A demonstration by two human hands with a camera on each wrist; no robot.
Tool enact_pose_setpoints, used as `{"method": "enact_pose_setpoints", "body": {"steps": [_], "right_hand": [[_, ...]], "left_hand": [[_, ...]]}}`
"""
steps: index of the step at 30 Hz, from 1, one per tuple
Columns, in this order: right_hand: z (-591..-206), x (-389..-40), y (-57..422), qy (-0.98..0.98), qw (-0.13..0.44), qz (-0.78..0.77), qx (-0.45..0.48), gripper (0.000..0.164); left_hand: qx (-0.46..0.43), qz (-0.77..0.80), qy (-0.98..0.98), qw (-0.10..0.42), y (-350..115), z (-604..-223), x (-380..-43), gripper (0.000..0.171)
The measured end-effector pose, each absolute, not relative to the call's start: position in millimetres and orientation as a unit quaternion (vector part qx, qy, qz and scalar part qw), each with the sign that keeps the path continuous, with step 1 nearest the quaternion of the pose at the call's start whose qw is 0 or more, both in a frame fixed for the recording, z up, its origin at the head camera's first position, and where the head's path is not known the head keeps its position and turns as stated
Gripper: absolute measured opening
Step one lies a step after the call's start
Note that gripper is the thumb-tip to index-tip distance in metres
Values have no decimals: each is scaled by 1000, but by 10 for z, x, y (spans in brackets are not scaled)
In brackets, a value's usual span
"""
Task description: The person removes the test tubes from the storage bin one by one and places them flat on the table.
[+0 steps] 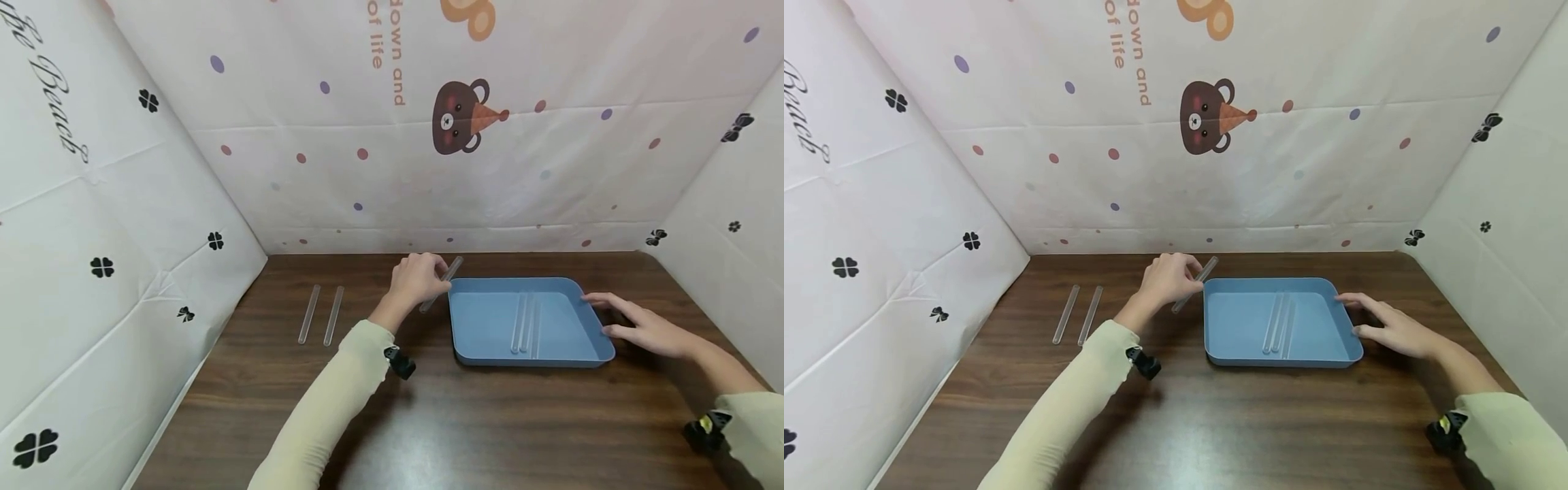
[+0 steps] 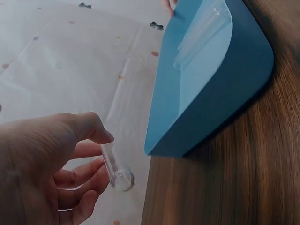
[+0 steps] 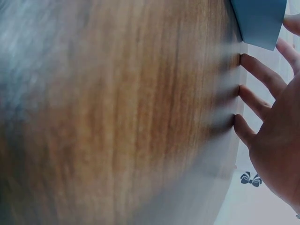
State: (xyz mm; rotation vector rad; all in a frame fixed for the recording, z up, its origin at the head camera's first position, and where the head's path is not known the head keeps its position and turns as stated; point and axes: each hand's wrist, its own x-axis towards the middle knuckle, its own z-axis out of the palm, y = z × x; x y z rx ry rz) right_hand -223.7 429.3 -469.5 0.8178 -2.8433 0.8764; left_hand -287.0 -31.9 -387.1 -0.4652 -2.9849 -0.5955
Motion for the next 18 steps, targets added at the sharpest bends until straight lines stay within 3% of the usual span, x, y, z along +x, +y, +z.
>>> {"method": "enact_pose_setpoints", "body": {"steps": [18], "right_hand": [[-4671,-2220,4291,-923,16,290,252,61]], "left_hand": [[-106,-221,-968,55,-840,-3824,-2838,30]]}}
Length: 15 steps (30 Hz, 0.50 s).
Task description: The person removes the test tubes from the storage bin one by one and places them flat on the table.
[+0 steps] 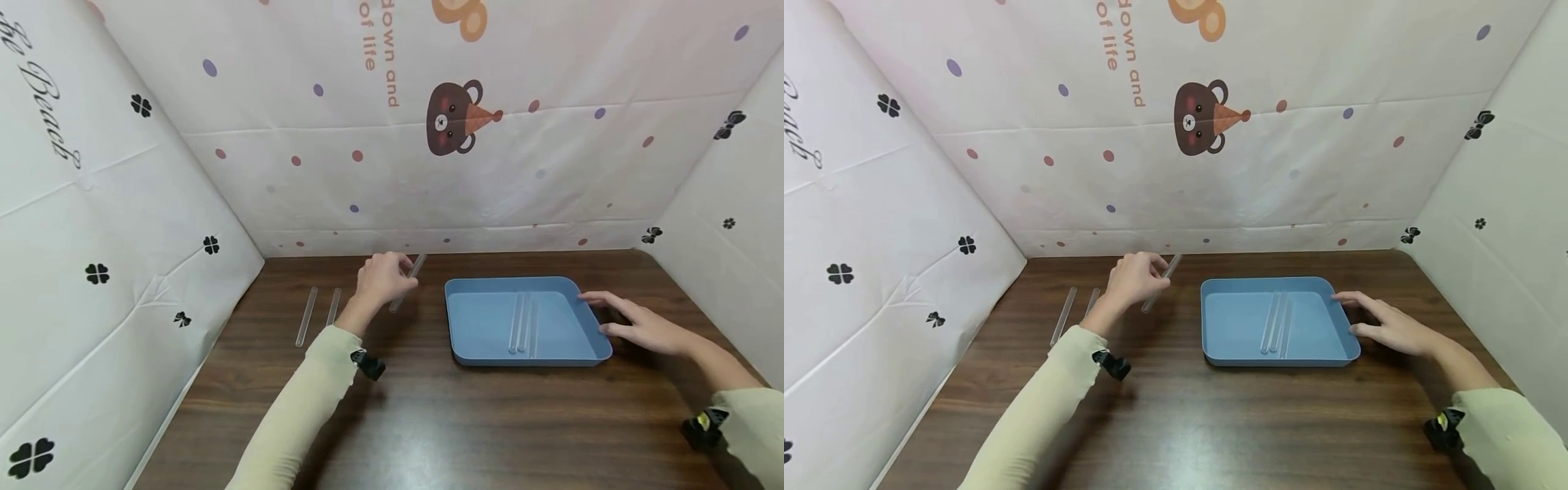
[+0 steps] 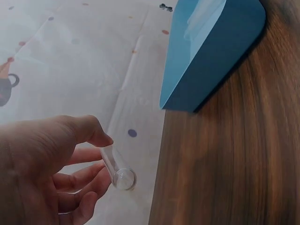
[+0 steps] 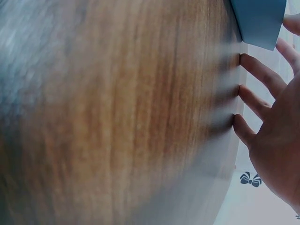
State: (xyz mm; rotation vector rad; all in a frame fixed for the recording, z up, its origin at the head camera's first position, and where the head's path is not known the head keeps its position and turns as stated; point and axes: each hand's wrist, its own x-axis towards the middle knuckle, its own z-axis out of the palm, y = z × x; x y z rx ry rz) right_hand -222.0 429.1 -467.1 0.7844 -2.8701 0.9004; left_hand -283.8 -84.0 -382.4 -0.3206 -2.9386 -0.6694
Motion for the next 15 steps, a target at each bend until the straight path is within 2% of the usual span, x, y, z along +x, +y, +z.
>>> {"method": "enact_pose_setpoints", "body": {"steps": [15], "right_hand": [[-4705,-2243,4305,-919,24,290,266,61]], "left_hand": [[-59,-220,-972,56,-1368,-3762,-2797,30]]}}
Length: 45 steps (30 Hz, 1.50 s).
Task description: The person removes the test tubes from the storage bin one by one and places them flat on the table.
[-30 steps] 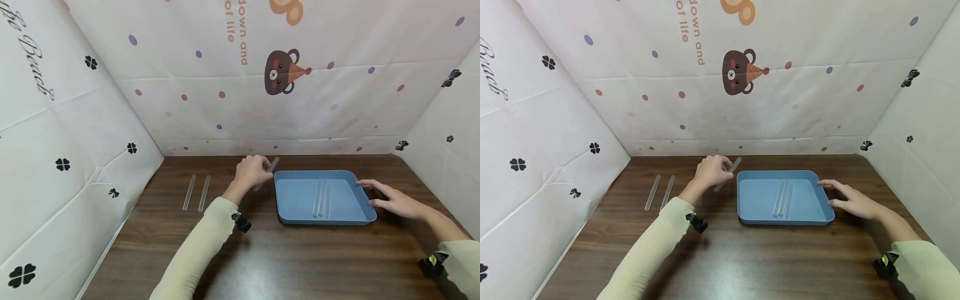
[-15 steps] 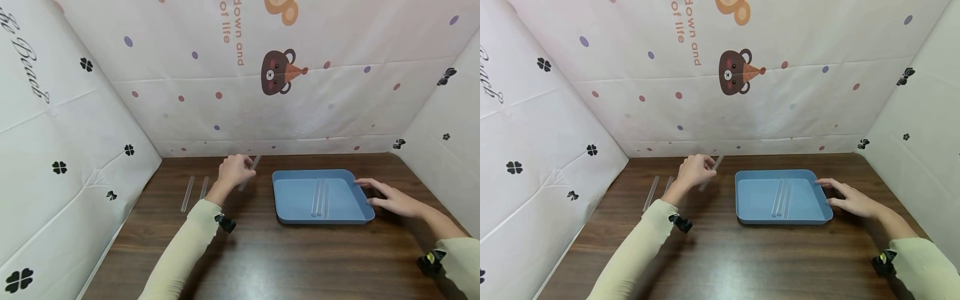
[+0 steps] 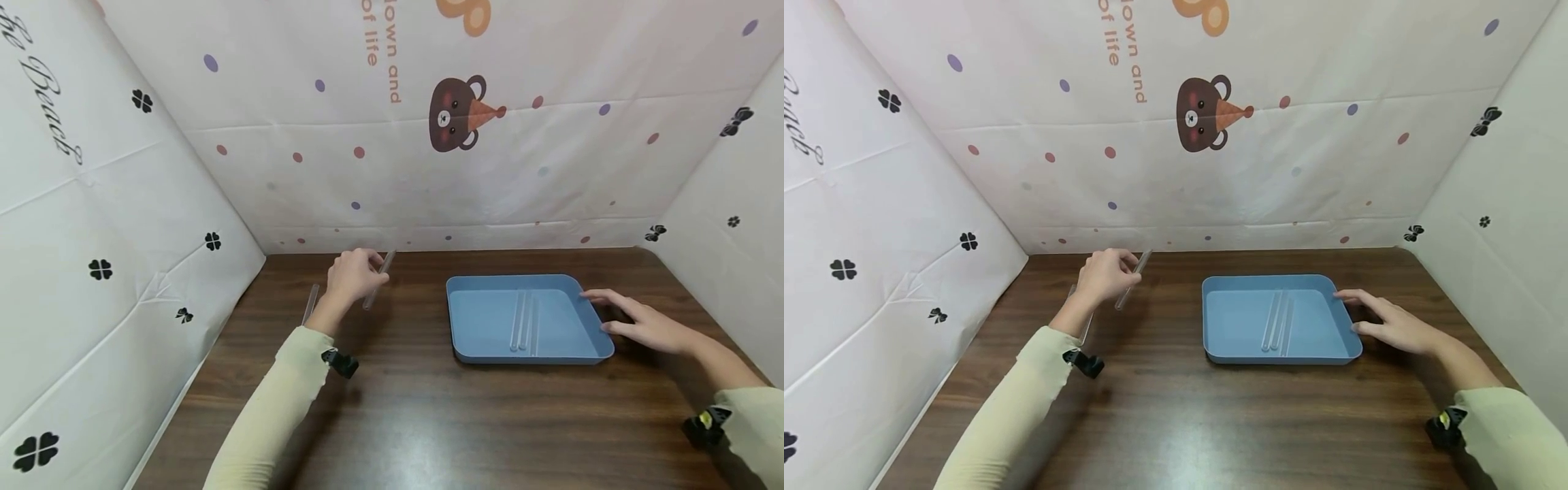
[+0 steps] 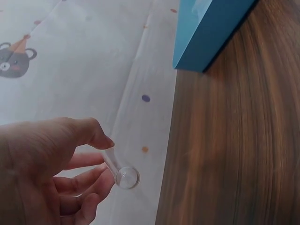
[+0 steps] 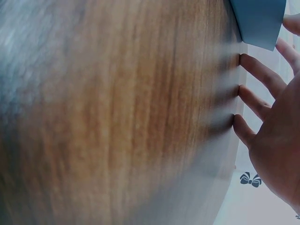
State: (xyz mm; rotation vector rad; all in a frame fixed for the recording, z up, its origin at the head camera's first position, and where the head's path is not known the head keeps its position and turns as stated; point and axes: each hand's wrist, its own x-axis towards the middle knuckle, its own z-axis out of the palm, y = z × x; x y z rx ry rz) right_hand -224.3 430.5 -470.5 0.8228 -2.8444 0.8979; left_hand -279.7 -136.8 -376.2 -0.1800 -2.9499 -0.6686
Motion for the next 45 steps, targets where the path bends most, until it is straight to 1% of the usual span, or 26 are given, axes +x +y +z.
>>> {"method": "enact_pose_setpoints", "body": {"steps": [7,24,29,43,45], "right_hand": [[-4702,-2234,4301,-922,16,291,256,61],[-4683,-2228,4290,-920,16,294,259,61],[-4681,-2236,4288,-919,17,296,262,61],[-4644,-2218,4270,-919,16,294,263,61],[-4643,-2217,4272,-919,15,294,262,61]], "left_hand": [[-39,-227,-972,52,-1498,-3755,-2762,28],[5,-231,-973,11,-1652,-3899,-2672,30],[15,-227,-974,0,-1697,-3997,-2678,30],[47,-238,-968,-57,-1700,-4210,-2666,34],[32,-245,-967,-53,-1809,-4430,-2810,35]]}}
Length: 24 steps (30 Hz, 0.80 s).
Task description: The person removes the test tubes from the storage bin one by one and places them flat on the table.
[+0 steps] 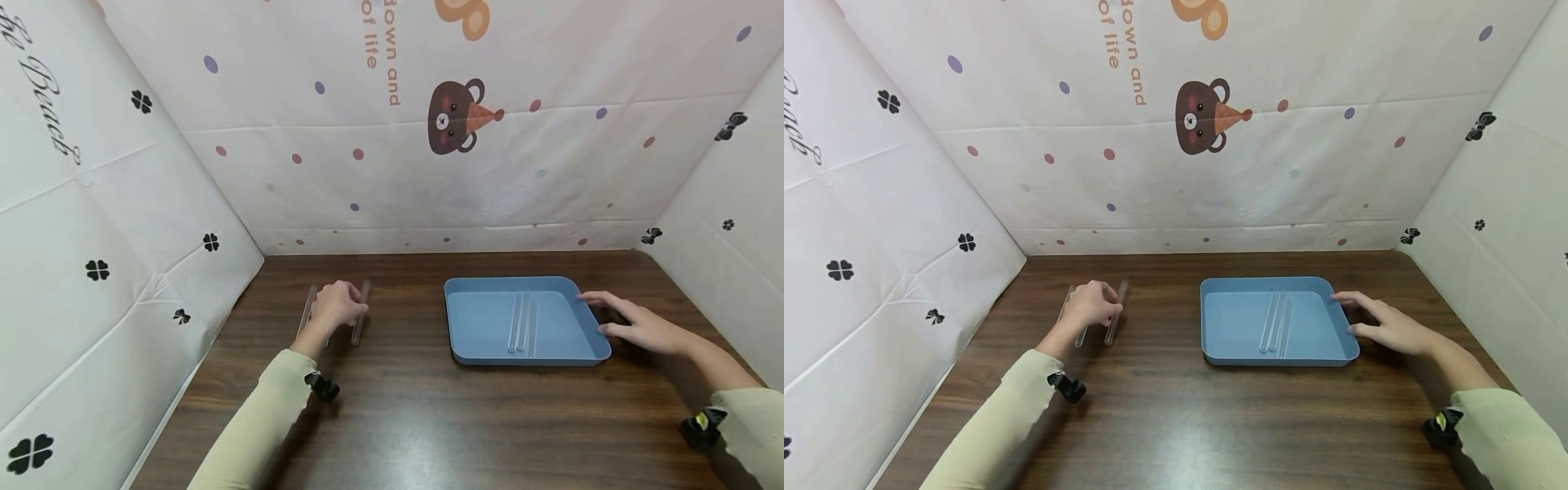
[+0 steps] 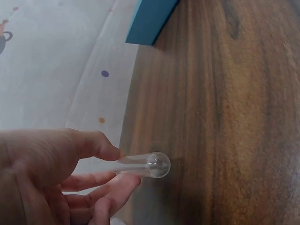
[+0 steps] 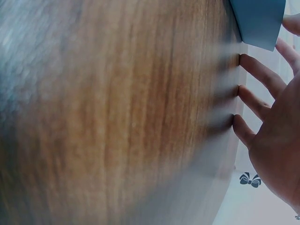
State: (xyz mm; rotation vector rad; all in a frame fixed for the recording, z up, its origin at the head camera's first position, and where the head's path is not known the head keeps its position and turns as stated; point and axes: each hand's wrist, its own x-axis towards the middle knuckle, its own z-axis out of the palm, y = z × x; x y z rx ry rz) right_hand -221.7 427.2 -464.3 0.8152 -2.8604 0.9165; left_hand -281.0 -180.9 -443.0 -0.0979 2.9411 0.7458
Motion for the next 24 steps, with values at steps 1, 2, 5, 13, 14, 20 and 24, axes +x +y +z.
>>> {"method": "enact_pose_setpoints", "body": {"steps": [1,2,5,13,14,20,24], "right_hand": [[-4645,-2218,4272,-919,15,295,262,61],[-4645,-2218,4271,-919,14,295,262,61],[-4646,-2218,4268,-918,15,296,264,61],[-4642,-2215,4264,-918,18,294,267,60],[-4643,-2214,4265,-917,19,293,268,60],[-4646,-2211,4269,-916,24,294,273,60],[-4648,-2209,4272,-918,23,291,270,60]], "left_hand": [[-35,243,968,57,-1814,-4443,-2821,35],[-36,242,968,59,-1820,-4457,-2828,35],[-31,236,970,55,-1868,-4566,-2879,35],[-56,212,973,78,-1905,-4719,-3051,38],[-58,210,973,80,-1925,-4767,-3090,38],[-56,198,975,80,-1911,-4732,-3059,36],[-51,194,976,80,-1906,-4696,-3017,35]]}}
